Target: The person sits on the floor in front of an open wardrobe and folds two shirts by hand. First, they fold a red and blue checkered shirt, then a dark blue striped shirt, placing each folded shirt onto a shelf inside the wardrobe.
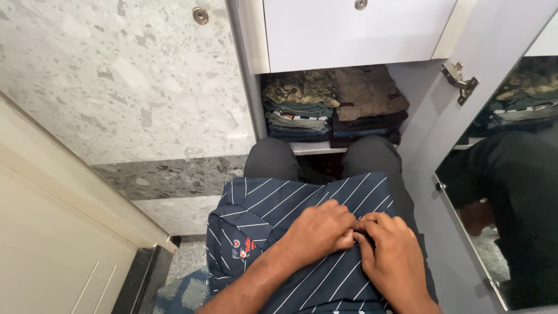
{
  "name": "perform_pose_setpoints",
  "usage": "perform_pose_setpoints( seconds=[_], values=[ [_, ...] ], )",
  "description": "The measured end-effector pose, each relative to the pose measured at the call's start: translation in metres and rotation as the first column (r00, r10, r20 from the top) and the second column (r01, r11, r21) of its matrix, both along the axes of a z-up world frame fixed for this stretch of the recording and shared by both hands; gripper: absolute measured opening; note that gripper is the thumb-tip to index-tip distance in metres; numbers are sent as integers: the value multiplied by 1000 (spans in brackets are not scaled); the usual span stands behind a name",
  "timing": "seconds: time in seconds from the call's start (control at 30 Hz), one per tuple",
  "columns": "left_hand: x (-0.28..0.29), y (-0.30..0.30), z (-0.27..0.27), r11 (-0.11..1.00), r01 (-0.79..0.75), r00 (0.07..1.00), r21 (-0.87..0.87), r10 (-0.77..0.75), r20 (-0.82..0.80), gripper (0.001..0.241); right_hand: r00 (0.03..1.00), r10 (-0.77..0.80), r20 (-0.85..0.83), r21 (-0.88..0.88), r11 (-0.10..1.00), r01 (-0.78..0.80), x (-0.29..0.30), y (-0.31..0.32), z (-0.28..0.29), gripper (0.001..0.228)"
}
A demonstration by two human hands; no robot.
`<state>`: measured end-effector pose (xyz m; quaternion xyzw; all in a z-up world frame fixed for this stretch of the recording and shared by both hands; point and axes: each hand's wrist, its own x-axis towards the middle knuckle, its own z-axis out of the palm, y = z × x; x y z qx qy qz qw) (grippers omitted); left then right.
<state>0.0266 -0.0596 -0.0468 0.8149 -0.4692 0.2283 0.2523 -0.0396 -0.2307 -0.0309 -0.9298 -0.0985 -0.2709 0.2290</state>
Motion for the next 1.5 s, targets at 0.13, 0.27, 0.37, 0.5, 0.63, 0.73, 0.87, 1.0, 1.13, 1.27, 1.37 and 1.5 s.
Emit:
perform_pose_setpoints(
  seconds=[0.13, 0.27, 0.37, 0.5, 0.63, 0.73, 0.87, 1.0, 1.13, 1.27, 1.37, 1.5],
  values=[
    [3, 2, 8, 992, 2, 952, -123, -40, -304, 14, 999, -10, -32, 67, 998, 12, 2, 0, -3, 14],
    [14, 5, 13, 994, -32, 826, -104, -32, -562, 19, 1000, -19, 7, 96, 995, 18, -1, 2, -6, 13],
    [23, 8, 4, 995, -26, 674, -92, -51, -737, 18, 999, -27, 35, 122, 992, 23, -2, 3, -4, 12],
    [28, 10, -7, 989, 1, 606, -148, -119, -786, 21, 996, 1, 85, 145, 989, -13, -3, 3, -2, 11],
    [37, 11, -23, 984, 58, 592, -166, -168, -788, 22, 995, 17, 101, 142, 989, -31, -3, 3, -3, 13],
    [42, 12, -34, 951, 91, 478, -295, -302, -825, 23, 997, 12, 79, 158, 987, -24, -3, 3, -2, 14],
    [38, 12, -24, 946, 68, 452, -318, -313, -835, 22, 999, 5, 40, 164, 986, -12, -1, 3, -1, 15],
    [33, 10, -19, 981, 24, 588, -195, -171, -790, 19, 997, 32, 63, 149, 988, -41, -1, 2, 1, 15],
    [34, 12, -20, 975, 65, 602, -213, -209, -770, 19, 998, 46, 38, 169, 984, -51, -2, 2, 5, 12],
    [34, 14, -18, 973, 107, 592, -205, -228, -773, 20, 1000, 21, -6, 177, 984, -20, -3, 4, 6, 9],
    [35, 11, -21, 958, 115, 532, -264, -283, -798, 20, 1000, -5, -30, 167, 986, 10, -3, 2, 6, 9],
    [31, 9, -15, 939, 7, 495, -345, -303, -815, 18, 998, 11, -57, 242, 970, 3, -2, -11, 11, 15]
  ],
)
